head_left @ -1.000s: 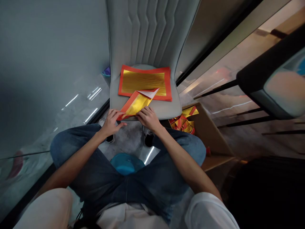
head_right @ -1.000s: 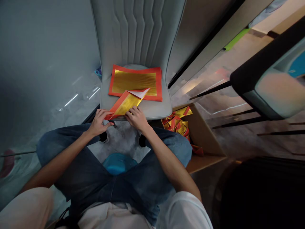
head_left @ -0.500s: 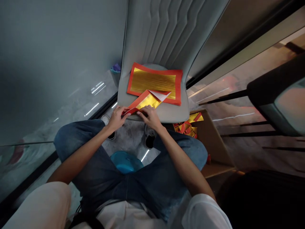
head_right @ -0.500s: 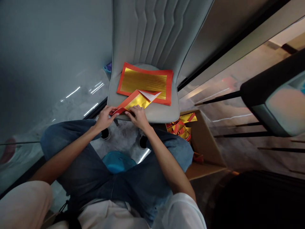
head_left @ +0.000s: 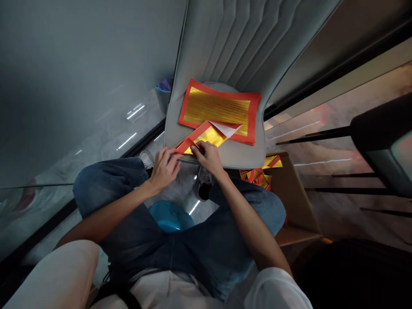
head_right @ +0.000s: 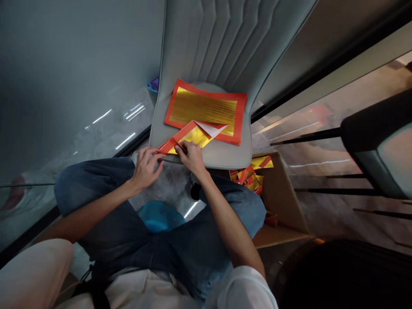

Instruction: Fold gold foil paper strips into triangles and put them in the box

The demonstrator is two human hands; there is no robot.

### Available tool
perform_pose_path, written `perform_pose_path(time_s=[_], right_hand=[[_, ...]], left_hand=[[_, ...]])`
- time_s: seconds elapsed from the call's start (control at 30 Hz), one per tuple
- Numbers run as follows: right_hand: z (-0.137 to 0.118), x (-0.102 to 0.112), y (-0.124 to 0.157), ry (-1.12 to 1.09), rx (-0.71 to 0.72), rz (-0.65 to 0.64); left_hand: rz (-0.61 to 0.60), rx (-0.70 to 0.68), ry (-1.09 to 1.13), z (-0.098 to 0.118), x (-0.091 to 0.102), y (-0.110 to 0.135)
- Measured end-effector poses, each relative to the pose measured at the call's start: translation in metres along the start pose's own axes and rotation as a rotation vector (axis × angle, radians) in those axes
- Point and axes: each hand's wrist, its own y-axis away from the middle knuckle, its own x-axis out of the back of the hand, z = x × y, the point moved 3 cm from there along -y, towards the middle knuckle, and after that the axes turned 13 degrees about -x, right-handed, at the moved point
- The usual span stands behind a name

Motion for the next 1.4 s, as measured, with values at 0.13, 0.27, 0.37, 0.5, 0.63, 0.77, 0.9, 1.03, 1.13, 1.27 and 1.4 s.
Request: perform_pose_path(time_s=[0.13,0.27,0.37,0.5,0.63,0.77,0.9,1.03,1.13,1.27,1.4], right_hand=[[-0.001,0.000,-0.001,-0.074,-0.059,0.012],[0.004,0.005,-0.001,-0.149,-0.078,-0.005],[0.012,0.013,0.003,-0.203,-0.050,-0.120],[0.024,0.029,0.011,-0.248,-0.005,-0.206],[0.032,0.038,0.014,-0.271,0.011,-0.178],[0.036,0.035,0.012,-0.281,0.036,-0.181],[0.037,0.033,0.011,-0.302,0.042,-0.177],[0.029,0.031,0.014,-0.265,0.029,-0.149],[0.023,0.028,0.015,-0.236,-0.003,-0.075],[0.019,0.020,0.011,-0.202,-0.045,0.004],[0.018,0.016,0.007,-0.176,-0.071,0.033]], left_hand=[[-0.152,-0.070,-0.030,0.026,-0.019,0.013],[-0.251,-0.055,-0.077,0.025,-0.029,0.020],[-0.295,-0.043,-0.076,0.021,-0.031,0.024],[-0.315,-0.041,-0.051,0.023,-0.034,0.031],[-0.333,-0.053,-0.056,0.026,-0.038,0.036],[-0.338,-0.057,-0.103,0.028,-0.038,0.037],[-0.372,-0.046,-0.148,0.029,-0.038,0.038],[-0.401,-0.043,-0.166,0.029,-0.040,0.039],[-0.416,-0.045,-0.165,0.029,-0.041,0.039],[-0.425,-0.052,-0.187,0.027,-0.042,0.039],[-0.427,-0.034,-0.180,0.024,-0.043,0.037]])
